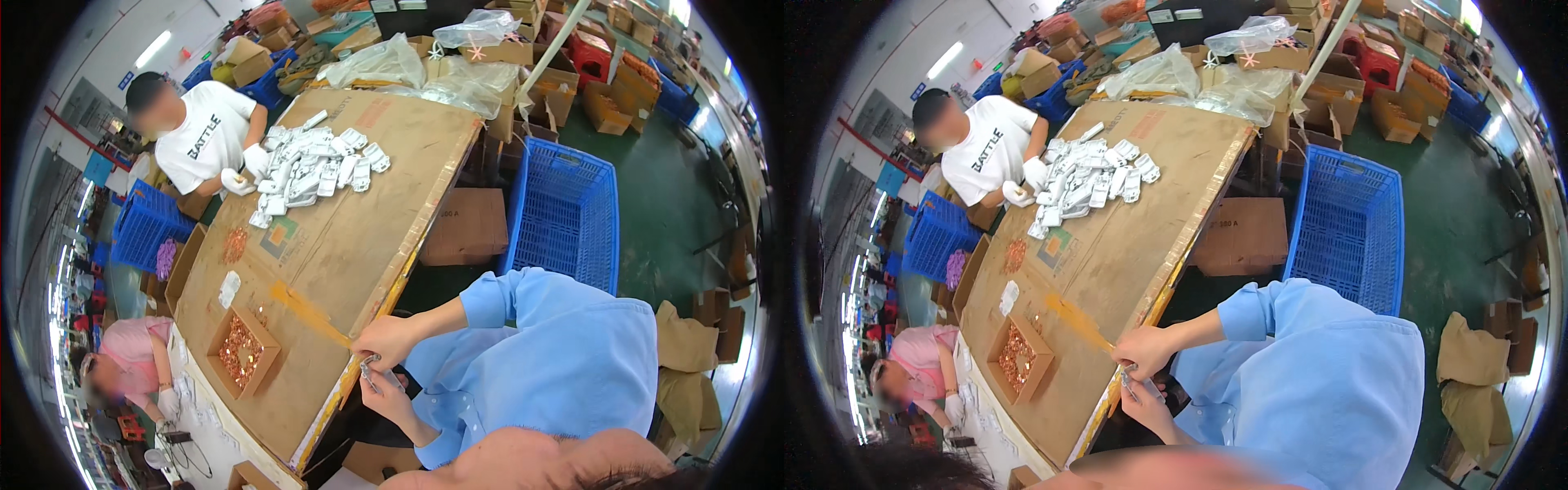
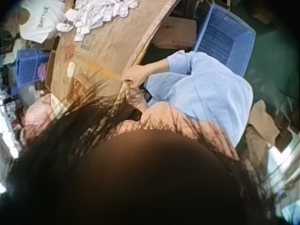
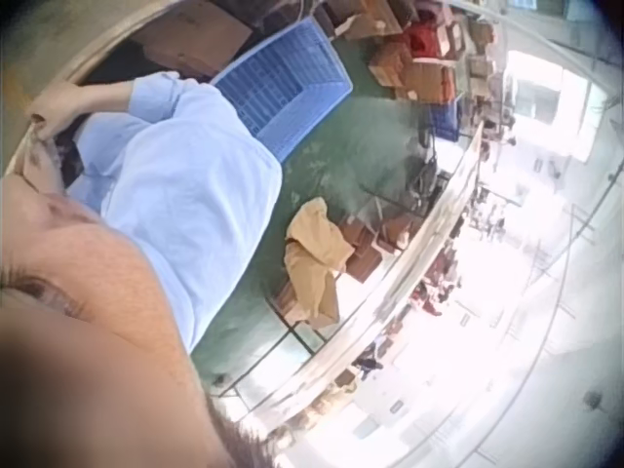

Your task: Assembling small electronic components by manually inserting metal pieces into plastic housings at a factory workbench.

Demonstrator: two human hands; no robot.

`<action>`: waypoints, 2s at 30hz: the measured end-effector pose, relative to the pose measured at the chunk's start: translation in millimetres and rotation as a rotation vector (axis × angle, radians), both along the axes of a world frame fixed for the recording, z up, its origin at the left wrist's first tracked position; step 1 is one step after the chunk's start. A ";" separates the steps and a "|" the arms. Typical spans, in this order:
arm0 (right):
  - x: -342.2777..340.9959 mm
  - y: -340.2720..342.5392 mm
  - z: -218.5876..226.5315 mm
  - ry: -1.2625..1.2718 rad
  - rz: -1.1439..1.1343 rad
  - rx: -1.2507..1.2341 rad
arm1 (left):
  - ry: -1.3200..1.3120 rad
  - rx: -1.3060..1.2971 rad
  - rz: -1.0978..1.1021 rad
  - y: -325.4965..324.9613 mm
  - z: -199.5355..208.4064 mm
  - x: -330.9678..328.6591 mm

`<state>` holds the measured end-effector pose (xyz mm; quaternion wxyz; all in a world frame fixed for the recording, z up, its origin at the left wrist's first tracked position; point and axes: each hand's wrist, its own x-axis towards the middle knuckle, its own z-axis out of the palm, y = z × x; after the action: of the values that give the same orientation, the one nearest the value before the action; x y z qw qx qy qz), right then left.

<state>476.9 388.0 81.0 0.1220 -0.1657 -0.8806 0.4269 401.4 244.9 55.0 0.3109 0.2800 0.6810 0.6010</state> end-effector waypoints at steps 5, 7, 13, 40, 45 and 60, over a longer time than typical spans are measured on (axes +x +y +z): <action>-1.8 -1.5 -2.0 -0.074 0.006 0.004 | 0.074 0.005 0.016 -1.1 -1.7 1.5; -4.7 -3.3 -7.3 0.006 0.023 0.022 | 0.061 0.009 0.034 -0.7 0.5 4.0; -21.6 -6.1 -17.3 -0.057 0.107 -0.012 | -0.036 0.025 0.116 -12.5 -11.5 -3.7; -28.6 -16.1 -12.5 -0.035 0.107 -0.013 | -0.201 -0.015 0.162 -19.3 -11.3 -5.3; -24.6 -17.4 -11.6 -0.069 0.056 -0.067 | -0.197 -0.025 0.152 -15.8 -8.0 -2.9; -15.8 -19.7 -6.9 -0.029 0.026 -0.078 | -0.161 -0.015 0.128 -14.9 -4.0 3.2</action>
<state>461.1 368.3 74.1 0.0973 -0.1651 -0.8670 0.4600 404.6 230.1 51.0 0.3278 0.1843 0.6747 0.6351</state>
